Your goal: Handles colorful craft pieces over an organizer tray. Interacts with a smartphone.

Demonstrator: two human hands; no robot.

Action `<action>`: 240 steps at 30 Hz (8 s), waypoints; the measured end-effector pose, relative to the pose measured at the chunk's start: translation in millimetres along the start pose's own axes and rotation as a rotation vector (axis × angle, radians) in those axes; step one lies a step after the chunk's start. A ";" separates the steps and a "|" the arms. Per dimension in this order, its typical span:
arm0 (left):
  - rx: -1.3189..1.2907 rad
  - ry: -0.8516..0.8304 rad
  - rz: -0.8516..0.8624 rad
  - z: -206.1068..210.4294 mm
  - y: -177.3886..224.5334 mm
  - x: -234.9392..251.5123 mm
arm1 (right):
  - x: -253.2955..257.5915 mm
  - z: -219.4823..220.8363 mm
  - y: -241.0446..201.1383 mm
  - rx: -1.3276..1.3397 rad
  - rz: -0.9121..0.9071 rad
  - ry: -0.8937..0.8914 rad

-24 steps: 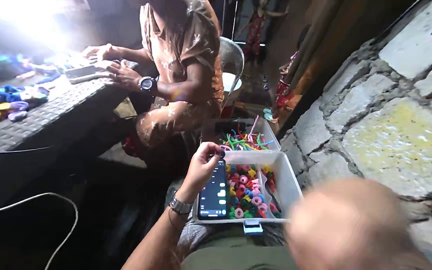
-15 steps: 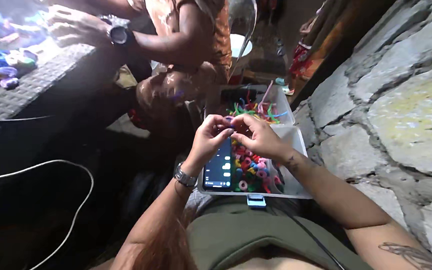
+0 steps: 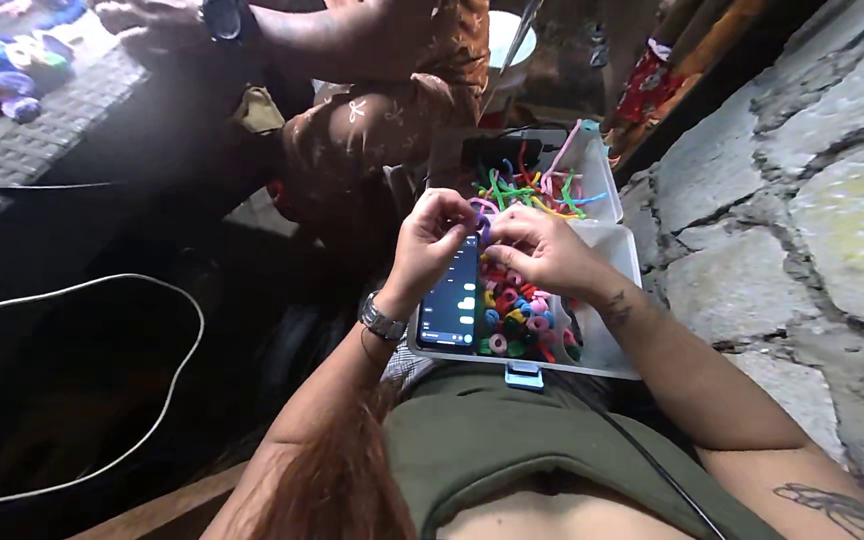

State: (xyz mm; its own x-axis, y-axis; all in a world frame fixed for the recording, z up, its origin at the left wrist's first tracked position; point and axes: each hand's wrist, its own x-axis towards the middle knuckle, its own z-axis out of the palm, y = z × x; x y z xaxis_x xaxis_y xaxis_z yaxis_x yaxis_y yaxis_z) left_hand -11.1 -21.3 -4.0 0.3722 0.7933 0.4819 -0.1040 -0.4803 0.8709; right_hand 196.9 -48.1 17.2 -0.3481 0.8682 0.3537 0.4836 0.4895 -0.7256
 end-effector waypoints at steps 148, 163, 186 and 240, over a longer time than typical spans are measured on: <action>-0.141 0.606 -0.113 10.2 6.5 43.2 | 0.8 17.0 -17.0 0.526 0.489 0.012; -0.554 -0.300 -0.659 12.5 9.8 31.8 | 4.5 -8.3 0.2 0.798 0.363 0.157; -0.394 -0.223 -0.263 11.0 -5.7 15.3 | -3.6 -12.8 -8.5 0.923 0.407 -0.064; -0.354 -0.161 -0.211 12.5 -5.2 14.3 | -7.4 -7.6 0.2 0.956 0.265 -0.102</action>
State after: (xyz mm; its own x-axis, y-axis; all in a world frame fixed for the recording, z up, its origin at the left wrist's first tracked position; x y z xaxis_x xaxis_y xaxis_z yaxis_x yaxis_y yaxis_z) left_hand 6.3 -12.1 -2.8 0.5554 0.7781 0.2934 -0.3098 -0.1338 0.9413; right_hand 205.7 -53.8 18.9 -0.4112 0.9068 0.0922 -0.2793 -0.0290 -0.9598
